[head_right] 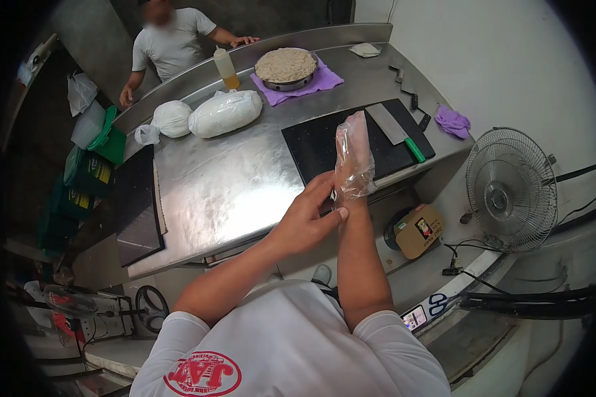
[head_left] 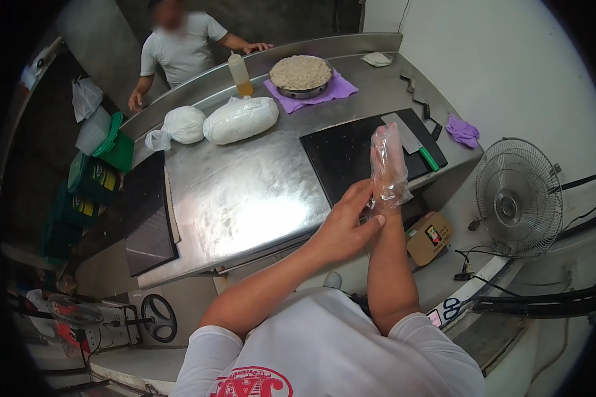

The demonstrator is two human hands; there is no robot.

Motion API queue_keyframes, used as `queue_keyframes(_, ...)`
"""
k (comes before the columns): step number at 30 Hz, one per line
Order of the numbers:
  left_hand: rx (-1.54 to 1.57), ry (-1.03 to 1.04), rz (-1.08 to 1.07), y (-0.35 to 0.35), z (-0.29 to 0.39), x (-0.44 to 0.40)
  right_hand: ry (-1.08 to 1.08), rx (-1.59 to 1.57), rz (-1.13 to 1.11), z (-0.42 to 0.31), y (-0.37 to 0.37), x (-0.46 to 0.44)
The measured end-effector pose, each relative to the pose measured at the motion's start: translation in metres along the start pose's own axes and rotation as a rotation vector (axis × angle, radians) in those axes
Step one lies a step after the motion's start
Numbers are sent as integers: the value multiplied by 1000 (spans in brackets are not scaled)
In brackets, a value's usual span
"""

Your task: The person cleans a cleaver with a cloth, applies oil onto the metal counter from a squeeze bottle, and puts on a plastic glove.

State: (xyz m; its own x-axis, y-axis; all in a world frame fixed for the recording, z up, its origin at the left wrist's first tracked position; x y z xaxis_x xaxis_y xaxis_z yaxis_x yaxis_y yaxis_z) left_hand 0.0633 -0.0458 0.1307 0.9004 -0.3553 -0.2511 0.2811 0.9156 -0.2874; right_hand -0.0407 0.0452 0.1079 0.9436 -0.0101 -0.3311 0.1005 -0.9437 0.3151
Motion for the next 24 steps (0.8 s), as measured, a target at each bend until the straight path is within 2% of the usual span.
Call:
queue_keyframes(8,-13,3,4,0,0,0,-19,34,-24,-5,2,2)
queue_keyframes(11,-10,-14,-5,1,1,-1,2,-52,5,-6,2,3)
queue_keyframes(14,25,-23,13,2,-4,0,-38,-5,-6,2,-3,0)
queue_keyframes(16,-8,11,28,2,-10,0,-126,183,-48,-1,-3,-1)
queue_keyframes(17,-38,50,33,2,-7,-1,-23,1,-4,0,-1,-1)
queue_keyframes(20,-44,29,27,0,-6,1,-32,-155,18,8,0,-2)
queue_keyframes(24,-18,-33,22,-8,-6,7,23,-153,-17,13,12,-2)
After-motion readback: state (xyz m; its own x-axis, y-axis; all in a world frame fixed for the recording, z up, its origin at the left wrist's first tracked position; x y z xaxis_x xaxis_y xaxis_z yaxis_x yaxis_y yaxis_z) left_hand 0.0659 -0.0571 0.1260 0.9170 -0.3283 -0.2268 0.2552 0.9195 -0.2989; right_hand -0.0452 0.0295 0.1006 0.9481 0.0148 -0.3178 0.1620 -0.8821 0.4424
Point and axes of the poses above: each hand's wrist, its own x-axis away from the middle knuckle, its own y-axis out of the palm, z = x × y, the point moved 8 cm from there along -x, towards the middle knuckle, and after that the axes turned 5 degrees about -z, right-handed, at the moved point
